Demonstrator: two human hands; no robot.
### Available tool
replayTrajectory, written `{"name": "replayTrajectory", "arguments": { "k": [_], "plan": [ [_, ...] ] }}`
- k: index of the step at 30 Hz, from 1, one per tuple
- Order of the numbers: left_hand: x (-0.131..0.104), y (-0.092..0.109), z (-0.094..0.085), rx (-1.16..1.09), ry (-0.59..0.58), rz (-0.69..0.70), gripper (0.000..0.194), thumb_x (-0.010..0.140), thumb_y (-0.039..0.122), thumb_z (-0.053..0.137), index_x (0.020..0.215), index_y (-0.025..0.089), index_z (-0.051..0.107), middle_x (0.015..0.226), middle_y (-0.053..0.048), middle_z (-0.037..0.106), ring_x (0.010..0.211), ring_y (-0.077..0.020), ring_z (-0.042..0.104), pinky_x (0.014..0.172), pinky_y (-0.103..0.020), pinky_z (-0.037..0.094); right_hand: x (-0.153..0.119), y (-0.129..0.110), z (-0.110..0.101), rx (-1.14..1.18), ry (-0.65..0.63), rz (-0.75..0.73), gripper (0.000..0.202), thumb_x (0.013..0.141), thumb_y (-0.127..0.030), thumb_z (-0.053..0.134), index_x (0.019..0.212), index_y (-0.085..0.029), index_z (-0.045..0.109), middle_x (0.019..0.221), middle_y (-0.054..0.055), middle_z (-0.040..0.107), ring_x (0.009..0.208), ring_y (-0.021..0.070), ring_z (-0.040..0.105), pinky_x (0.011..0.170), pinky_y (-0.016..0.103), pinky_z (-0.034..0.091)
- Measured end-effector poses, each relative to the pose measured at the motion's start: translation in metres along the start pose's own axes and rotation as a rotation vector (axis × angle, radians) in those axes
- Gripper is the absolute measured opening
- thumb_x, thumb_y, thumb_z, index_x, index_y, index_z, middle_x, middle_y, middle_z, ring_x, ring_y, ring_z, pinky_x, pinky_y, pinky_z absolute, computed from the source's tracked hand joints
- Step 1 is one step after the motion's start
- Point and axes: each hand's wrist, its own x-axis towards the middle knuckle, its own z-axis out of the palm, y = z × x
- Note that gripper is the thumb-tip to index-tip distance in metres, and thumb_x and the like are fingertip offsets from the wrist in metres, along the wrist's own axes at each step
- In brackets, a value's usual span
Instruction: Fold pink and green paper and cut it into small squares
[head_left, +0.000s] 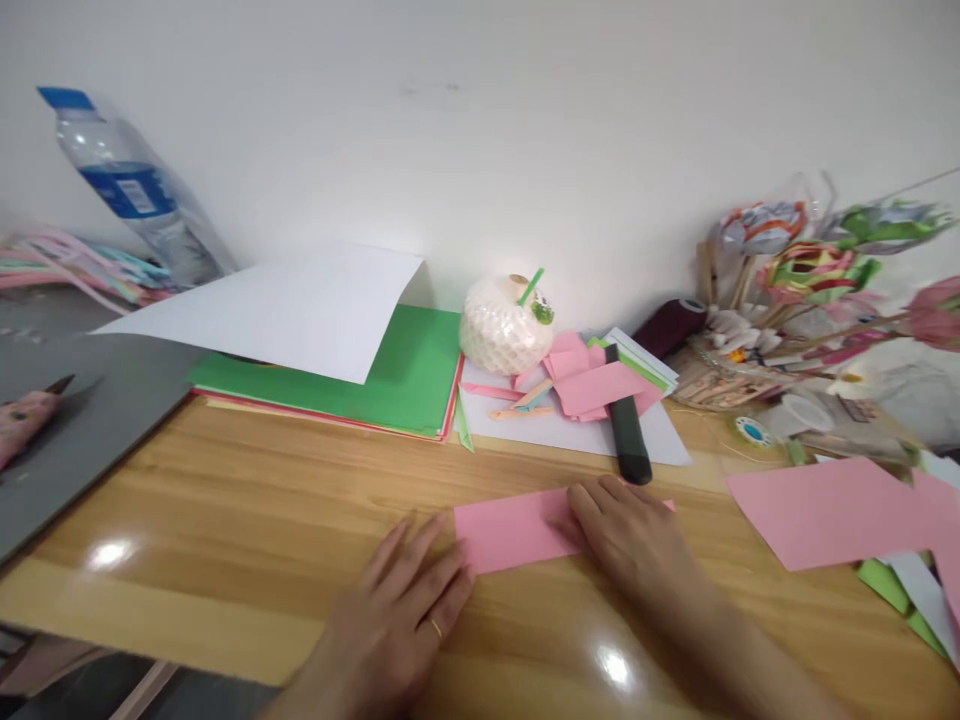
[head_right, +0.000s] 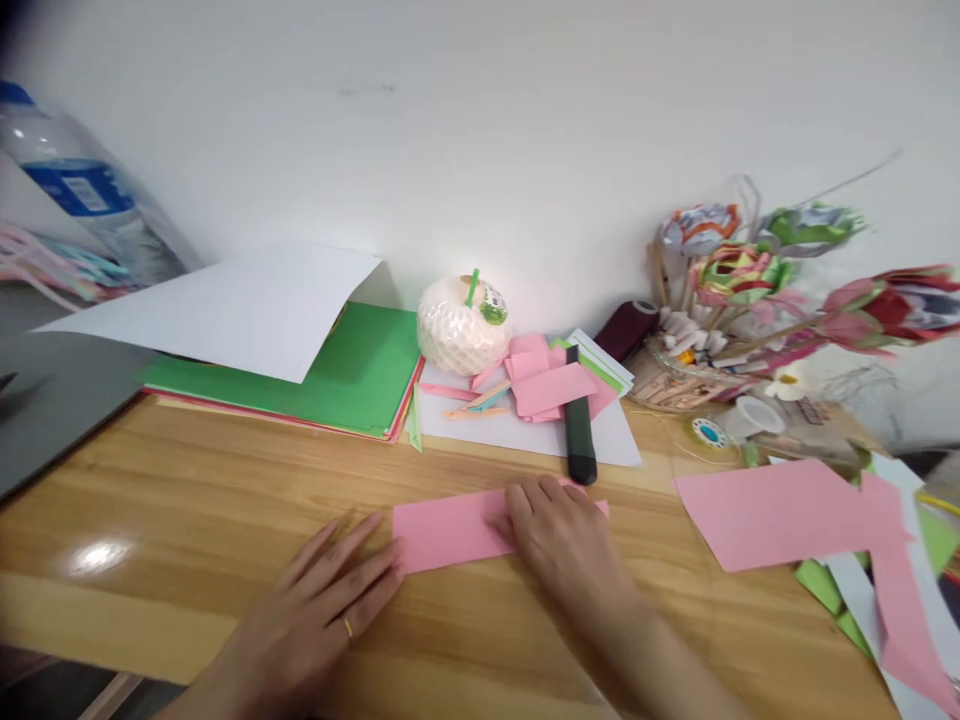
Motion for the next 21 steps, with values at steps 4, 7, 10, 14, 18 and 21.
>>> {"name": "replayTrajectory", "arguments": {
  "k": [4,7,10,14,18,21],
  "plan": [
    [-0.002,-0.003,0.001,0.033,-0.018,0.029,0.027,0.087,0.018,0.046,0.110,0.021,0.060,0.118,-0.002,0.060,0.132,-0.0254,0.026,0.109,-0.045,0.016,-0.014,0.016,0.005,-0.092,0.025,0.047,0.032,0.094,-0.030,0.034,0.067,-0.020,0.046,0.059,0.001,0.050,0.056,0.0161,0.045,0.057,0.029,0.026],
    [-0.001,-0.006,0.000,0.034,-0.023,0.067,0.028,0.087,0.019,0.045,0.109,0.021,0.061,0.117,-0.002,0.061,0.133,-0.0238,0.024,0.111,-0.044,0.011,-0.023,0.027,0.007,-0.167,0.023,0.081,0.031,0.093,-0.031,0.037,0.066,-0.020,0.047,0.058,0.001,0.051,0.057,0.0164,0.047,0.058,0.029,0.027],
    [-0.001,-0.008,-0.001,-0.019,0.005,0.059,0.030,0.088,0.018,0.041,0.110,0.022,0.060,0.115,0.000,0.063,0.133,-0.0218,0.024,0.112,-0.042,0.009,-0.032,0.039,0.008,-0.211,0.012,0.114,0.032,0.093,-0.033,0.038,0.066,-0.019,0.048,0.058,0.001,0.052,0.058,0.0163,0.048,0.058,0.028,0.028],
    [0.000,-0.009,-0.001,-0.090,0.004,0.071,0.033,0.087,0.014,0.040,0.114,0.020,0.058,0.115,0.000,0.063,0.133,-0.0207,0.024,0.112,-0.039,0.007,-0.052,0.059,0.004,-0.287,0.017,0.194,0.032,0.092,-0.035,0.040,0.068,-0.018,0.051,0.059,0.002,0.052,0.059,0.0166,0.049,0.056,0.028,0.030],
    [-0.001,-0.010,0.000,-0.122,0.018,0.076,0.037,0.084,0.010,0.041,0.116,0.020,0.057,0.117,0.000,0.062,0.132,-0.0207,0.027,0.112,-0.038,0.012,-0.070,0.053,-0.013,-0.343,0.112,0.312,0.020,0.091,-0.021,0.042,0.083,-0.013,0.058,0.069,0.008,0.059,0.068,0.0206,0.054,0.059,0.030,0.036],
    [0.000,-0.012,-0.002,-0.098,0.031,0.091,0.043,0.081,0.003,0.036,0.115,0.019,0.058,0.119,0.000,0.061,0.132,-0.0215,0.027,0.111,-0.039,0.013,-0.067,0.014,-0.027,-0.117,0.337,0.195,0.026,0.088,-0.017,0.043,0.110,-0.007,0.054,0.099,0.016,0.064,0.099,0.0247,0.054,0.082,0.037,0.042]
  ]
}}
